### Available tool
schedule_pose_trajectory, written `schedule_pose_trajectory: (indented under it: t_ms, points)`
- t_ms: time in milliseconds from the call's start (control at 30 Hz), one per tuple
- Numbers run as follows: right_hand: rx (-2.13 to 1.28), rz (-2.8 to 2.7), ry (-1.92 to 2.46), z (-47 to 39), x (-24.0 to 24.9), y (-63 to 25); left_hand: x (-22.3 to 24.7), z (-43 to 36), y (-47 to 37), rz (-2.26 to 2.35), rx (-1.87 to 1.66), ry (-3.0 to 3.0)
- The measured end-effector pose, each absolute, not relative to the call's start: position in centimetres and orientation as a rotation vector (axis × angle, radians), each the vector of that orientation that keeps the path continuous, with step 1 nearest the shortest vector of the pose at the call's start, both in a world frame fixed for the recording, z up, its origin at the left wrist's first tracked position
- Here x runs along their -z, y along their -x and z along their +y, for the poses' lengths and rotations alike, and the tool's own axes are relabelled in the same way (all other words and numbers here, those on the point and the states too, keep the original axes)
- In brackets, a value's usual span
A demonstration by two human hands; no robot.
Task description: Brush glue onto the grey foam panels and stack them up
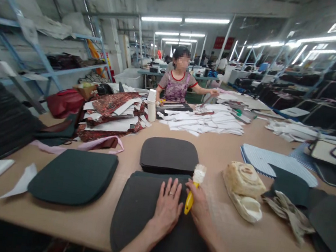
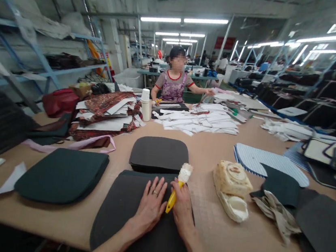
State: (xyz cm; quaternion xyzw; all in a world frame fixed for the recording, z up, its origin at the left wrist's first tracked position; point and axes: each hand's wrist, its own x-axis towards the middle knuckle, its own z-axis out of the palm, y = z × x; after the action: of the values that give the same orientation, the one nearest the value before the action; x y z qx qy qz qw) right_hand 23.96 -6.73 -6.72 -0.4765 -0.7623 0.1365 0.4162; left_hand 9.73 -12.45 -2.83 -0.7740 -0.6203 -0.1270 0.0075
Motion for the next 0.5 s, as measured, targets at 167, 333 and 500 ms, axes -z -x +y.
schedule_pose_trajectory:
  t_ms: [167, 333, 500]
  points:
    - [-0.204, -2.038, 1.163, -6.2, 9.7, -23.4, 3.0, -12.9, -7.0, -2.094, 0.378, 2.344]
    - [-0.231, -2.091, 1.178, -6.0, 11.1, -24.5, 3.0, -17.0, 1.6, -2.328, 0.318, 1.93]
    - [-0.375, -2.065, 1.2, -5.3, 12.2, -25.2, 1.4, -20.1, 10.0, -2.514, 0.439, 1.455]
